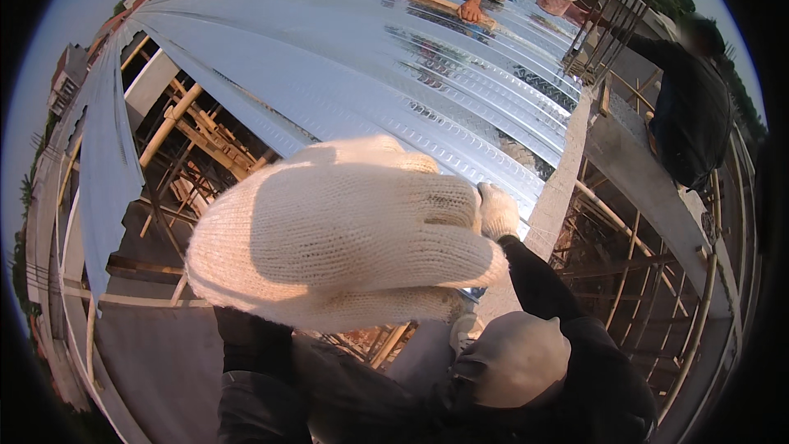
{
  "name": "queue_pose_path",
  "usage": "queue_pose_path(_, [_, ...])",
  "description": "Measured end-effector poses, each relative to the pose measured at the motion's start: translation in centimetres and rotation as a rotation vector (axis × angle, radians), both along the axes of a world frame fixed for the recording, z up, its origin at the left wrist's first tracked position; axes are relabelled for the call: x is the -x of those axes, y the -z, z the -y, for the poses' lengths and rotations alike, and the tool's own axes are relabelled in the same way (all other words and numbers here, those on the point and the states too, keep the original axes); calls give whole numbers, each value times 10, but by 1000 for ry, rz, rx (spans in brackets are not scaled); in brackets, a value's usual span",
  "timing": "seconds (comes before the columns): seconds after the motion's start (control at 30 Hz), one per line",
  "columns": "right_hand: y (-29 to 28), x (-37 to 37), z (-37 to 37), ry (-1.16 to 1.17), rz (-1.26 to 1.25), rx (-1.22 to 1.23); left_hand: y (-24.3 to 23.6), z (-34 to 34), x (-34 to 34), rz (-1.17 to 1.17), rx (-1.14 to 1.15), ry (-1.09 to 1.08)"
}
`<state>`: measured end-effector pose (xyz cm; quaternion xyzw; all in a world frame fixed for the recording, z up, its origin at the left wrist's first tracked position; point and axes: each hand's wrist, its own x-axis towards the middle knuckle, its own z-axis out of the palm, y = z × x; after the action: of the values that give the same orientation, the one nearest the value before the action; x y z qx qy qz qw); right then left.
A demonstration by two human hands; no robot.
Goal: The person walks across a corrugated metal roof and positions a large metal sheet onto the roof structure. They align the sheet with existing panels and hold it in place while another worker assists nearby.
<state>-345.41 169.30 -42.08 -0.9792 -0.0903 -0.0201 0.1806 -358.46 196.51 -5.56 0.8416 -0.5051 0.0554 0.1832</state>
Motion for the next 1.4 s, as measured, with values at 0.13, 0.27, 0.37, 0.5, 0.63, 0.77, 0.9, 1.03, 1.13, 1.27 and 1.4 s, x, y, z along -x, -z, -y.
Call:
queue_pose_path(0.13, [4, 4, 45, 106, -20, 38, 9, 17, -1, -23, 49, -9])
queue_pose_path(0.27, [5, 2, 35, 81, -16, 14, 5, 13, 10, -31, 51, -66])
queue_pose_path(0.37, [4, 4, 37, 86, -12, -12, 6, 16, 11, -42, 50, -75])
queue_pose_path(0.5, [4, 3, 38, 72, 7, -16, 4, 18, 10, -50, 59, -81])
queue_pose_path(0.63, [2, 4, 41, 77, 7, -38, 3, 21, 5, -59, 72, -76])
queue_pose_path(0.77, [0, 6, 42, 88, -15, -47, 2, 24, 0, -61, 78, -71])
queue_pose_path(0.9, [-1, 7, 43, 95, -22, -74, 0, 24, -10, -59, 93, -41])
queue_pose_path(1.03, [0, 6, 42, 90, -26, -66, -4, 22, -24, -61, 115, 57])
queue_pose_path(1.13, [2, 4, 39, 85, -17, -62, -10, 18, -35, -80, 150, 192])
queue_pose_path(1.27, [7, 6, 47, 103, -10, -60, -4, 18, -40, -320, 301, 73])
queue_pose_path(1.4, [5, 6, 47, 103, -29, -58, 20, 37, 5, -567, 667, -494])
